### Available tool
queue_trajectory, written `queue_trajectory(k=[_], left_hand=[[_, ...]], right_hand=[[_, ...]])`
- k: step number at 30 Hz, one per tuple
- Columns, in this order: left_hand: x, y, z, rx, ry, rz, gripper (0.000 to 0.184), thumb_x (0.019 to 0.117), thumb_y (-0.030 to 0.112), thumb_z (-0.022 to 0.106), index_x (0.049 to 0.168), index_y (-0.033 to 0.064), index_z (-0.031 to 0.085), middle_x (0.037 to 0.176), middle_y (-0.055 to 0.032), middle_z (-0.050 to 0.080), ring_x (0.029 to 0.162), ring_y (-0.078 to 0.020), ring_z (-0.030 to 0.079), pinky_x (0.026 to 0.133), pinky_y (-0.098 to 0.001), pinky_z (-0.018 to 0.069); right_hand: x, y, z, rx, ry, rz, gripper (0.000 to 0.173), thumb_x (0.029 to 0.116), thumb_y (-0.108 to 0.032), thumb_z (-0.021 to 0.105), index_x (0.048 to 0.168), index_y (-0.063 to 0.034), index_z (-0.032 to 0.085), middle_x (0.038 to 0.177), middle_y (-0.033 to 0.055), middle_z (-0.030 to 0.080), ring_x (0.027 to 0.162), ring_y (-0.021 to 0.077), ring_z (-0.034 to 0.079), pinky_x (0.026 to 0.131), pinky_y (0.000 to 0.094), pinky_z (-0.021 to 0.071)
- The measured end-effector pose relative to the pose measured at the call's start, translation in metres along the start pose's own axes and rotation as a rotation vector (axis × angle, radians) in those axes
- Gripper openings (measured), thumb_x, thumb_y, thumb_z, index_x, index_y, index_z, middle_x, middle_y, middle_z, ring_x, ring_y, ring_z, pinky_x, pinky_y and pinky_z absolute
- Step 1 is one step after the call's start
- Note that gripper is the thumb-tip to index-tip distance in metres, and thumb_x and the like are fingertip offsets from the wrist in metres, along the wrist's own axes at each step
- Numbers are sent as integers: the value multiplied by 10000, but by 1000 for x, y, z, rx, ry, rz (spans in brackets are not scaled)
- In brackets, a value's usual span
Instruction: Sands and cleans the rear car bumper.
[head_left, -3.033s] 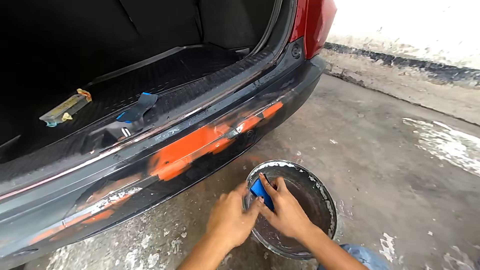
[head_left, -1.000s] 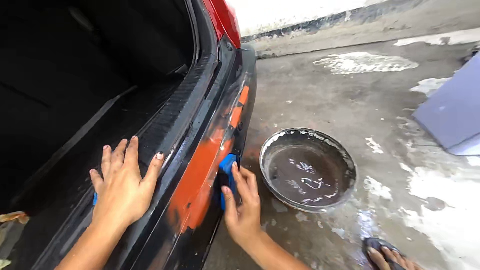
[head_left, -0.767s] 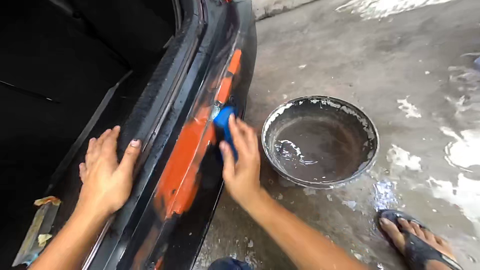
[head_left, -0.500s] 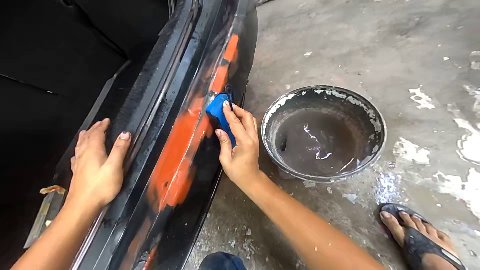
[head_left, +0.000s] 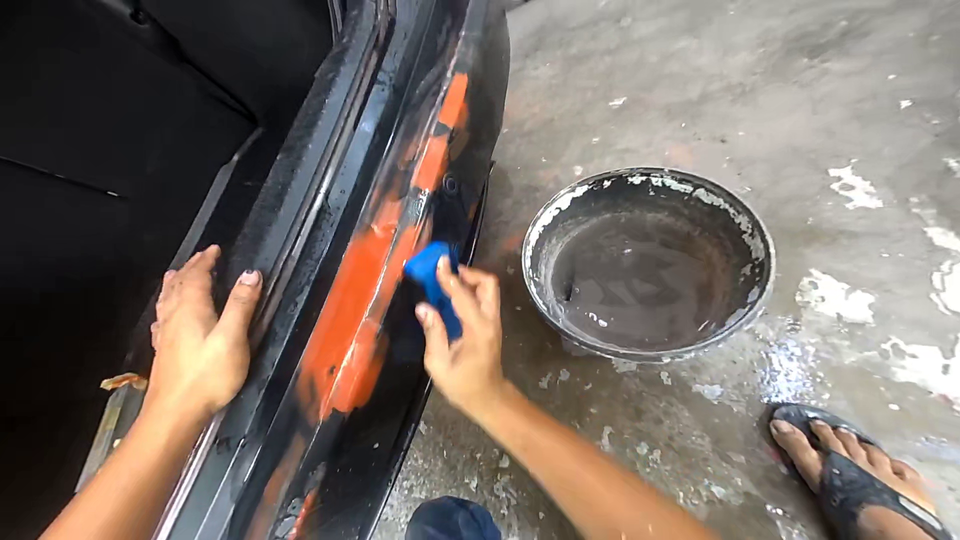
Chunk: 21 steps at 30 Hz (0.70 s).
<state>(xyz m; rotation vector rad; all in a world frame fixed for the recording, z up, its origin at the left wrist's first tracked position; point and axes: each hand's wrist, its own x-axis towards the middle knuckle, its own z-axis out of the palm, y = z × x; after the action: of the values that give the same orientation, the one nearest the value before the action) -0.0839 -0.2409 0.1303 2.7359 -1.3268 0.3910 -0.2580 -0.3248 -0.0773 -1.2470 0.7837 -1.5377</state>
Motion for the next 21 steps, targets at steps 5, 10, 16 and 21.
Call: queue_trajectory(k=[5,10,16,21], left_hand=[[-2,0,0,-17,-3,-7,831,966,745,298,1589,200,377,1619,-140,380,1527,-381,282,1169,-700,247],[0,-1,0,-18,2,-26,842,956,760,307,1574,197,407,1628,-135,376,1537,-383,264,1175,-707,233],[-1,-1,1,-9,0,-21,857,948,778,279,1586,215,388,1635,-95,375,1533,-367,281,1159,-724,245],[-3,-3,1,-2,-20,-29,826,963,752,295,1571,206,413,1623,-119,386,1534,-369,279,1183,-695,237]], right_hand=[[4,-29,-3,16,7,215,555,1003,-319,645,1528,-201,508,1296,77,527,1143,188,558,867,371,565],[20,-13,3,40,64,211,526,931,-302,734,1416,-136,620,1168,94,563,1041,182,590,802,337,571],[-13,-36,-2,130,23,290,565,948,-350,719,1479,-231,565,1210,48,544,1008,146,613,714,322,607],[30,-16,-3,15,-15,195,521,952,-273,690,1446,-137,595,1205,99,567,1073,187,601,814,338,588]])
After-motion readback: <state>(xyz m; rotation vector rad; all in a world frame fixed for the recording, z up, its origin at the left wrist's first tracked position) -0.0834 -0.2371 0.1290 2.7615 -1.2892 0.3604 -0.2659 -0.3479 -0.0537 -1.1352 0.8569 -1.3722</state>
